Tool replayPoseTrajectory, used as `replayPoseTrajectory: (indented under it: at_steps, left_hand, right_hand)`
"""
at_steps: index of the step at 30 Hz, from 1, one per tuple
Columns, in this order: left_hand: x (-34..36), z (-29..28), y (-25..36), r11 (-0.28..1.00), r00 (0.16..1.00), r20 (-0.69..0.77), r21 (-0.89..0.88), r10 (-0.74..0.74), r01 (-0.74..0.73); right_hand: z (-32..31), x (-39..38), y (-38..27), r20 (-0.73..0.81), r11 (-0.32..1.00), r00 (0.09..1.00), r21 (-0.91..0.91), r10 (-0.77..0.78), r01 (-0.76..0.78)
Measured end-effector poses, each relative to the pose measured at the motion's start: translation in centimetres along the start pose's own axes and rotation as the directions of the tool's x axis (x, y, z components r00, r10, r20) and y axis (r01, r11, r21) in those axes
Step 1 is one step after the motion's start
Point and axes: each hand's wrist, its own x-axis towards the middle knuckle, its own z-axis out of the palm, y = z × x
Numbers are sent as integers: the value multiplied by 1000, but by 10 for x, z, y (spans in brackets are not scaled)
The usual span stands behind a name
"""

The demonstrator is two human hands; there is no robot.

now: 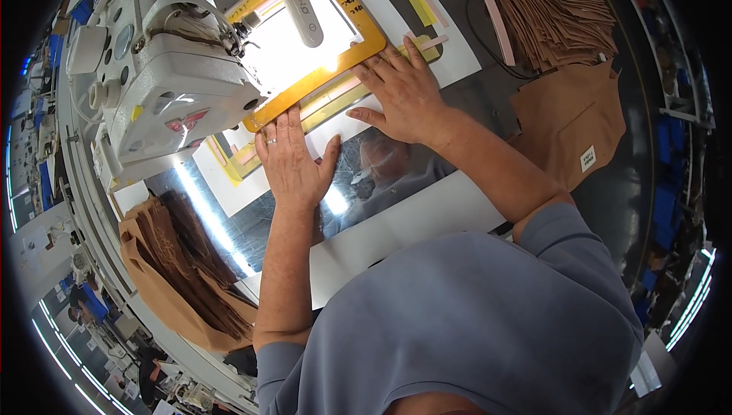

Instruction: Sewing leather components and brand labels using an industrial sewing machine to assemble bags.

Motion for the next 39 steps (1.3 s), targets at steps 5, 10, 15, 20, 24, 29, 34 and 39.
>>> replayPoseTrajectory:
  at_steps: [5, 10, 15, 20, 24, 29, 34, 39]
  left_hand:
    - [-2, -4, 0, 997, 997, 43, -31, -65, 67]
    - [1, -2, 2, 996, 996, 35, -10, -86, 87]
    - [2, -7, 1, 994, 993, 45, 3, -109, 109]
    - [0, -5, 1, 993, 993, 0, -19, -116, 116]
    - [-1, -7, 1, 990, 989, 42, 14, -138, 138]
    - [8, -3, 8, 975, 975, 54, 55, -217, 215]
    - [9, 2, -1, 914, 929, -61, 168, -364, 369]
    - [4, 8, -23, 922, 933, -68, 144, -354, 361]
  right_hand:
    - [2, -1, -1, -73, 999, 997, 42, -17, 20]
    - [1, -1, 2, -90, 998, 995, 44, -39, 43]
    - [-3, 4, -1, -21, 1000, 1000, 16, -21, 21]
    - [3, 4, -2, -90, 999, 995, -21, -33, 32]
    - [6, 3, -4, -16, 998, 1000, -56, 4, -5]
    - [8, 2, -4, -1, 996, 1000, -87, 6, -6]
    - [9, 3, 3, -44, 996, 999, -94, 0, -4]
    - [9, 10, -4, 2, 996, 1000, -85, 14, -13]
